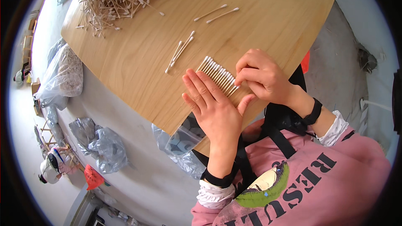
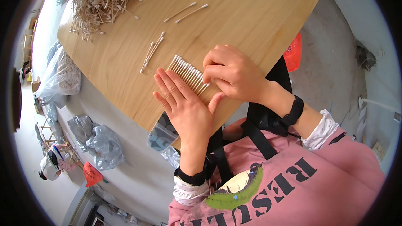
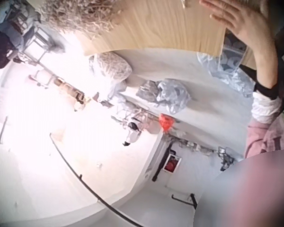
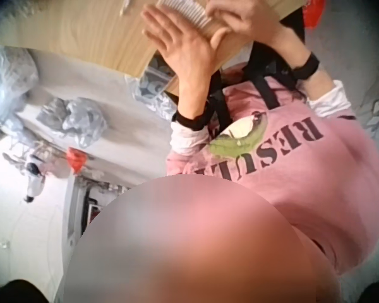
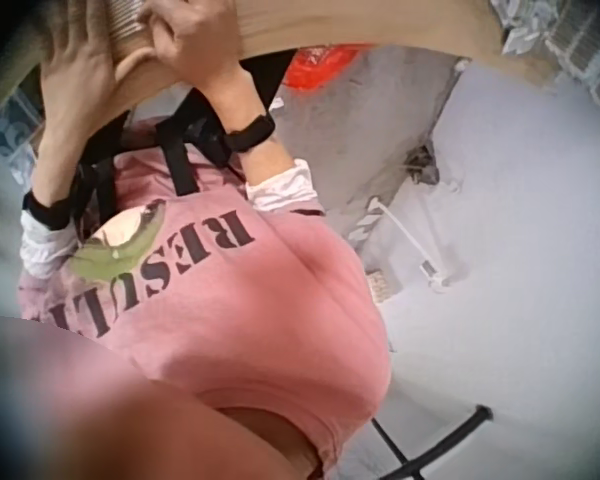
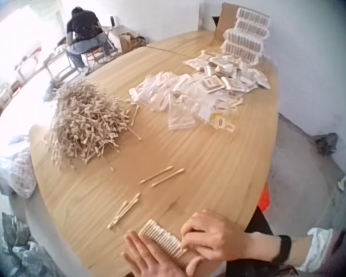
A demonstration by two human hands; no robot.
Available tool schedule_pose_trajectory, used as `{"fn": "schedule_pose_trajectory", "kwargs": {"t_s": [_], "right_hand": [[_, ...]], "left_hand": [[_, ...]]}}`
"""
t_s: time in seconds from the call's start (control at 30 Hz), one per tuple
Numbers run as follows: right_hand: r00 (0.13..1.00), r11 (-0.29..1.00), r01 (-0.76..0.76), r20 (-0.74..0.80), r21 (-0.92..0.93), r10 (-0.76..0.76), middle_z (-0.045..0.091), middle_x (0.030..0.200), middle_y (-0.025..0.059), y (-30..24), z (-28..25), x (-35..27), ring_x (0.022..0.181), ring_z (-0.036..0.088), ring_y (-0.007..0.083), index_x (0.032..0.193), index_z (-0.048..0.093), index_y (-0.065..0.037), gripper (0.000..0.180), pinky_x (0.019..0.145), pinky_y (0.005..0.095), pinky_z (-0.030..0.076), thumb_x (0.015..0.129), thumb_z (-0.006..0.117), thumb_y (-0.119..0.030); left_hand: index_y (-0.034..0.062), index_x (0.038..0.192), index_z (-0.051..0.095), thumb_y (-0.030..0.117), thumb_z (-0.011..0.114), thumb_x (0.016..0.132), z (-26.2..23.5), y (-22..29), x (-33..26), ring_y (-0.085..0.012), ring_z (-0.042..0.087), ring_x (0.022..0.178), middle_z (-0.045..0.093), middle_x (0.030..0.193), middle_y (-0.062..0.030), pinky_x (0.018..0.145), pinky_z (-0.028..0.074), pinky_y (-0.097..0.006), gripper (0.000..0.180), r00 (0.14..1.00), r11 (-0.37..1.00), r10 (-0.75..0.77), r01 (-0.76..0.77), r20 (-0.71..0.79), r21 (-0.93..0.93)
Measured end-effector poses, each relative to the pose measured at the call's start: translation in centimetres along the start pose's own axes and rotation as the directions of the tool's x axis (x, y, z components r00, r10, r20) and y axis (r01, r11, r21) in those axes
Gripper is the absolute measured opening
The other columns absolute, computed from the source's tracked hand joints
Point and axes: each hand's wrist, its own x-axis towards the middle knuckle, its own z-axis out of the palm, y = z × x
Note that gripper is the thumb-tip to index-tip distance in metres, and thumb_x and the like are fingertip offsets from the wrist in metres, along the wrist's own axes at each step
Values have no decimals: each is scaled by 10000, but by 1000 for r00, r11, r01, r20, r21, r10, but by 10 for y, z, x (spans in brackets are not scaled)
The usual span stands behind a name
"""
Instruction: Organizing and packing cotton swabs into small plastic bags.
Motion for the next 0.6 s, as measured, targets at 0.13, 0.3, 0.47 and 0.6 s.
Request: {"fn": "schedule_pose_trajectory", "kwargs": {"t_s": [0.13, 0.3, 0.47, 0.6], "right_hand": [[999, 999, 9, 44, -46, -7, 556, 875, 42, -2, -2, 3, 808, 549, 240, 751, 613, -67, 104, 732, 350, 444, 733, 645, 31], [999, 999, -34, -10, 25, 34, 559, 883, 44, 1, -2, 5, 811, 544, 240, 739, 627, -54, 112, 699, 347, 454, 724, 631, 58], [999, 1000, -27, -32, -1, 27, 558, 885, 40, 2, 0, 11, 804, 536, 232, 742, 636, -54, 135, 686, 343, 457, 717, 620, 78], [1000, 1000, -20, -25, -14, 19, 560, 892, 34, 1, 0, 12, 804, 532, 231, 745, 640, -56, 140, 693, 342, 456, 718, 617, 80]], "left_hand": [[-124, 1541, 111, 770, 573, 781, 1, -2, 0, -393, 62, 1540, 94, 1637, -287, 1230, 61, -509, 1261, 1000, 1000, -6, 6, 1, -5], [-126, 1540, 101, 771, 577, 779, -1, 0, 0, -402, 57, 1538, 89, 1635, -292, 1228, 59, -518, 1269, 1000, 1000, -2, 2, 6, -24], [-128, 1539, 93, 779, 576, 773, 0, -1, 0, -406, 50, 1537, 81, 1634, -296, 1226, 62, -523, 1281, 1000, 1000, 3, -3, 4, -26], [-130, 1538, 96, 774, 583, 773, 0, -1, 0, -408, 46, 1537, 79, 1633, -299, 1226, 65, -525, 1280, 1000, 999, 1, -1, 6, -34]]}}
